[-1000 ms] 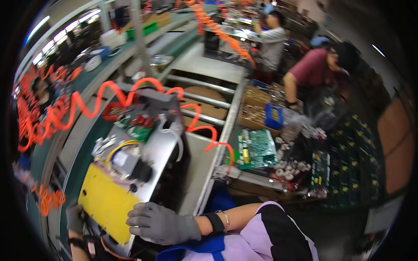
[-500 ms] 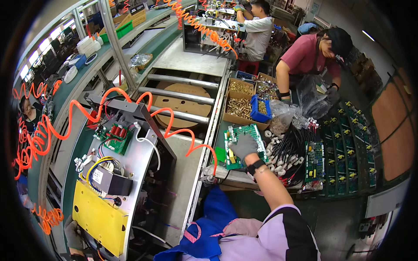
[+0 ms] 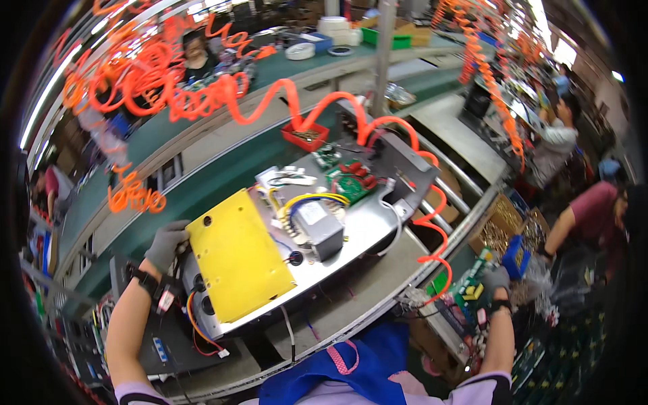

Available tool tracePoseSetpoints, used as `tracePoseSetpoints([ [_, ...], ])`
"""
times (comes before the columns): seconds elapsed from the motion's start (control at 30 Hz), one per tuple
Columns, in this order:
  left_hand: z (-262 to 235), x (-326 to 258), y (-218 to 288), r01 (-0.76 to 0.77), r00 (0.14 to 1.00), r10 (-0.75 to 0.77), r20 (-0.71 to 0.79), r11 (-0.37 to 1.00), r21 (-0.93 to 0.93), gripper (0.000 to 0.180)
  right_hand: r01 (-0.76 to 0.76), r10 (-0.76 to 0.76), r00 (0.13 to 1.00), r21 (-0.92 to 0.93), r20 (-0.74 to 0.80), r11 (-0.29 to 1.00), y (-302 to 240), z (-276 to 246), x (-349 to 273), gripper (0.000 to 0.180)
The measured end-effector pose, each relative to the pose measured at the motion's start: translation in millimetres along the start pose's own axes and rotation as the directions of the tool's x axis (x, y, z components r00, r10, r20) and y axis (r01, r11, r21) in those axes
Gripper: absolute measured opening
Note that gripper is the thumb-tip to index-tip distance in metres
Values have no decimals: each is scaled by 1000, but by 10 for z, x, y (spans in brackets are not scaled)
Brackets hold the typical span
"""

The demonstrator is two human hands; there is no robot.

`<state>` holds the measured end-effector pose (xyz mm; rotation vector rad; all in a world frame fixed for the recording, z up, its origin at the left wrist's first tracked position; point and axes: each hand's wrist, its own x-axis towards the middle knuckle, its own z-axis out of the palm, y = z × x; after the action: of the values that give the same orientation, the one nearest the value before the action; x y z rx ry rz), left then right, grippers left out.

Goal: Assemble solar power inverters on an assembly line by placing internal protective plates, installing a main printed circuit board (PCB), and tightening screws with an electric screwdriver.

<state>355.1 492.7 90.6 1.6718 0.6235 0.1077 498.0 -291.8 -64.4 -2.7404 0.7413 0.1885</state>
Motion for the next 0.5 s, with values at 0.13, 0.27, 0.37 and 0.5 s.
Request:
tracePoseSetpoints([
  [0.13,23,-50,33,-2,998,0,-69,1000,-31,32,265,-303,949,-292,-91,919,477,-446,110,28],
  [0.27,20,-14,4,10,996,-16,-82,998,-69,33,311,-155,950,799,-270,515,262,-1276,-404,24],
  [0.37,-11,25,-27,27,997,-32,-68,997,-79,34,319,-347,926,801,-149,507,-443,-2107,-1233,30],
  [0.5,-49,48,-46,48,998,-48,-40,999,-1,34,474,-598,764,840,-243,264,-1742,-2369,-2348,36],
])
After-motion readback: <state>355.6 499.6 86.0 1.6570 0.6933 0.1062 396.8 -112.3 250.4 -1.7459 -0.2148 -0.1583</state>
